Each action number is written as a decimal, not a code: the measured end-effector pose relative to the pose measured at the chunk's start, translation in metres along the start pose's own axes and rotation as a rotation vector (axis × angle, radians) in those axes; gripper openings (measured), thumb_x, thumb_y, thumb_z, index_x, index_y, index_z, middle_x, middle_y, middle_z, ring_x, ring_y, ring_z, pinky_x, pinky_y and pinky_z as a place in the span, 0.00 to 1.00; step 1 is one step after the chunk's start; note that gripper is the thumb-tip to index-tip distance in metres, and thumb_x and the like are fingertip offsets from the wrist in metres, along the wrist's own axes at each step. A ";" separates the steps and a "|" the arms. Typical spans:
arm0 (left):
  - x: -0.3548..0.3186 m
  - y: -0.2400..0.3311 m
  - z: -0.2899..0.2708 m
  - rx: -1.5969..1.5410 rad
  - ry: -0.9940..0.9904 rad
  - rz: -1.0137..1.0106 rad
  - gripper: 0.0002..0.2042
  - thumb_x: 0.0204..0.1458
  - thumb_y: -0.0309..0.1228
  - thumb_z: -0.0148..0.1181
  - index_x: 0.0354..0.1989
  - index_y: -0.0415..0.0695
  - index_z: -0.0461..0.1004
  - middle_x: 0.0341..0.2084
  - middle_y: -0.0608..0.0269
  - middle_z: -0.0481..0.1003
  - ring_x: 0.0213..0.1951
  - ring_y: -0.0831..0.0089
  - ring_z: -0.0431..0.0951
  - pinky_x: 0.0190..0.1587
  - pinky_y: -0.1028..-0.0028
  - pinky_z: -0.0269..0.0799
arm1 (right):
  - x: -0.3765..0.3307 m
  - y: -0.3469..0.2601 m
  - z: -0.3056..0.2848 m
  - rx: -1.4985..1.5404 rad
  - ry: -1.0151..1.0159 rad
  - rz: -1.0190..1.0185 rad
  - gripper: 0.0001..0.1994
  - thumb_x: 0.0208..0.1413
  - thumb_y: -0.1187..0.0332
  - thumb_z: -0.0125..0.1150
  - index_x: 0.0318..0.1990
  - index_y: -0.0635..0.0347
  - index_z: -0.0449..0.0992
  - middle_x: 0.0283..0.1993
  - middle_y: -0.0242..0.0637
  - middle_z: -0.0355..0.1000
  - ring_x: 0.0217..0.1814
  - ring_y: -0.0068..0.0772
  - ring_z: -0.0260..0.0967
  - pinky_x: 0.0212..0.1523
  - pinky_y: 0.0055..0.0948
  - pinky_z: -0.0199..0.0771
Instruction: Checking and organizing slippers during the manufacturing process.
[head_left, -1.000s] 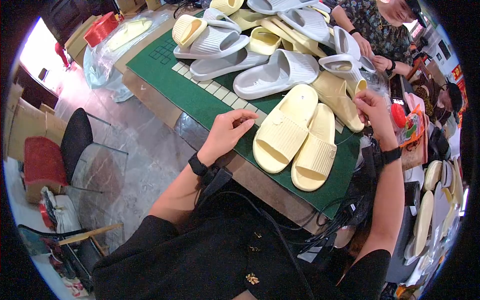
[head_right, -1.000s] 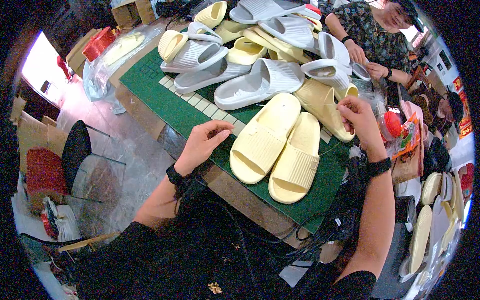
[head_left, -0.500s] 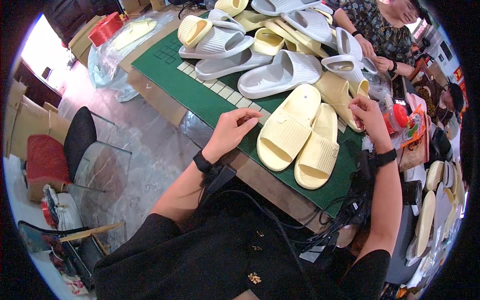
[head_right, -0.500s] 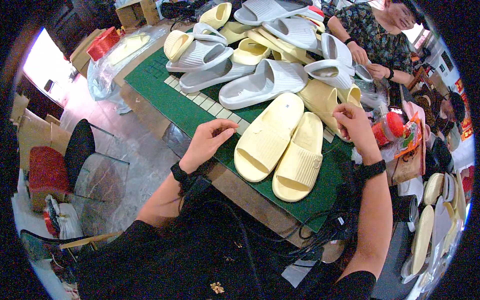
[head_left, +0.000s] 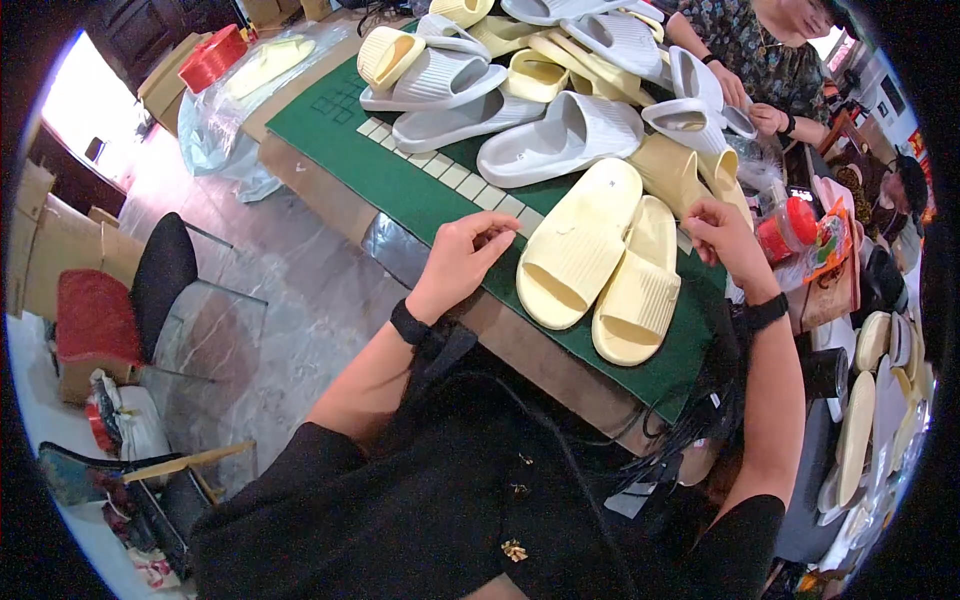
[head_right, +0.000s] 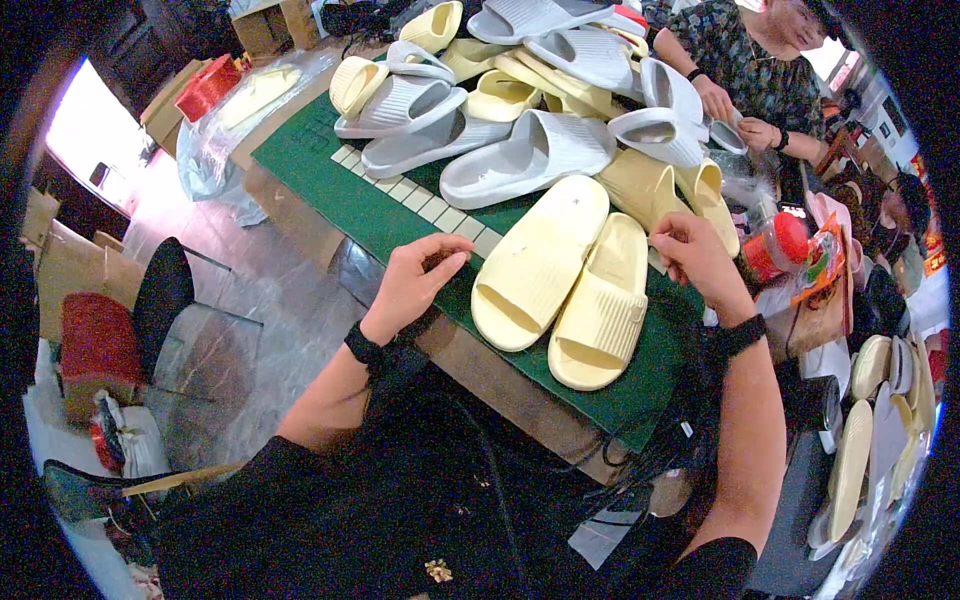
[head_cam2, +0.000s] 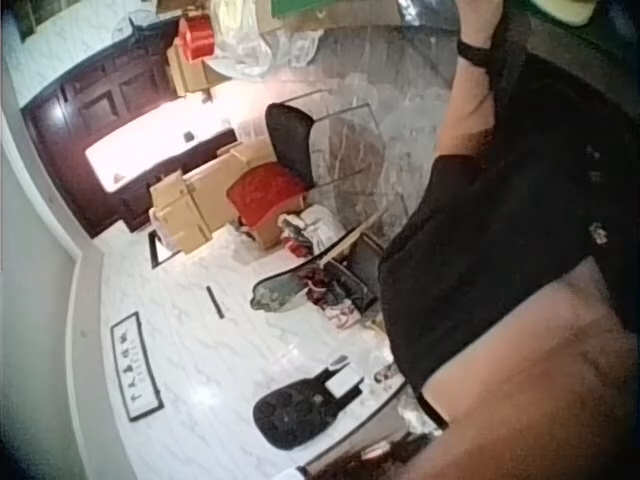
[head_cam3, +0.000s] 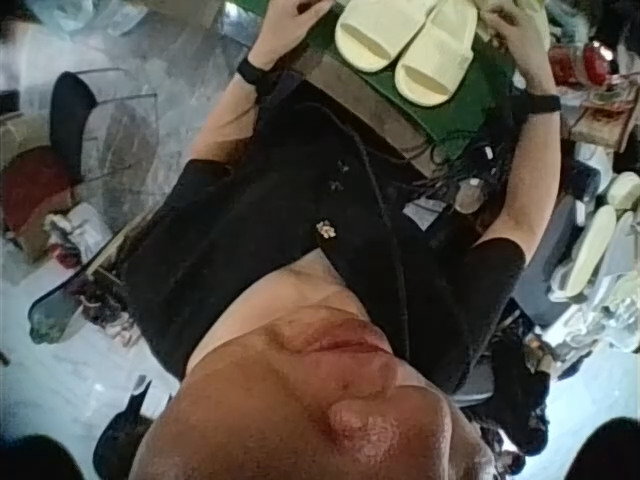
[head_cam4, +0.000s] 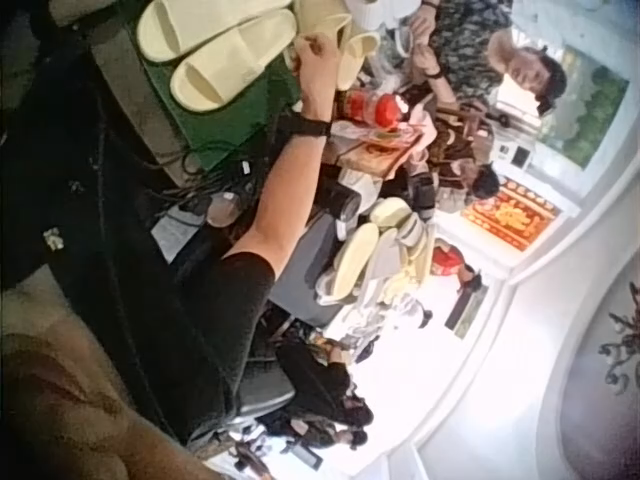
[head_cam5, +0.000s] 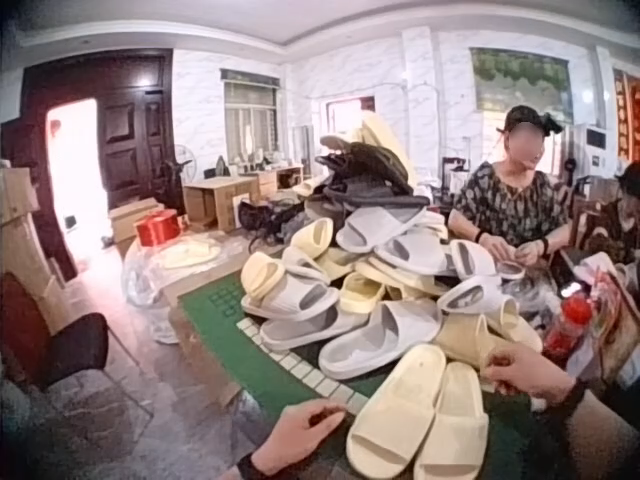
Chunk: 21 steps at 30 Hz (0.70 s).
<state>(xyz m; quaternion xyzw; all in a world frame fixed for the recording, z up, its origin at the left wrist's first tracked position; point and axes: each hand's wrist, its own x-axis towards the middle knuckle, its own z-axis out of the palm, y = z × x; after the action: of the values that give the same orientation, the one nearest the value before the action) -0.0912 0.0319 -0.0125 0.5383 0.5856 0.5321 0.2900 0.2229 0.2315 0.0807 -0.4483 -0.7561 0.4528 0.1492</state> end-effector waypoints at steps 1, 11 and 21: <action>-0.004 0.003 0.000 0.000 -0.002 -0.004 0.10 0.58 0.27 0.59 0.45 0.37 0.77 0.33 0.65 0.79 0.35 0.82 0.74 0.38 0.79 0.70 | 0.001 0.002 0.004 0.014 -0.055 -0.006 0.06 0.61 0.67 0.56 0.34 0.58 0.73 0.20 0.23 0.66 0.16 0.13 0.62 0.16 0.14 0.58; -0.040 0.029 0.015 0.490 0.122 0.332 0.13 0.48 0.28 0.66 0.43 0.42 0.77 0.36 0.55 0.78 0.39 0.58 0.77 0.40 0.64 0.74 | 0.007 -0.007 0.032 0.074 -0.196 -0.007 0.05 0.61 0.68 0.56 0.35 0.59 0.73 0.22 0.24 0.66 0.17 0.14 0.63 0.17 0.15 0.61; -0.052 0.034 0.029 0.687 0.092 0.402 0.11 0.46 0.27 0.66 0.38 0.43 0.75 0.35 0.59 0.75 0.36 0.60 0.76 0.37 0.66 0.74 | 0.001 -0.006 0.040 0.184 -0.205 -0.005 0.05 0.61 0.69 0.55 0.35 0.60 0.70 0.22 0.27 0.67 0.19 0.17 0.63 0.19 0.17 0.60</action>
<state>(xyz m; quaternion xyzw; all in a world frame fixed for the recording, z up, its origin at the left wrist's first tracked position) -0.0410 -0.0132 -0.0010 0.6832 0.6250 0.3751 -0.0432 0.1932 0.2092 0.0633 -0.3823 -0.7237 0.5634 0.1127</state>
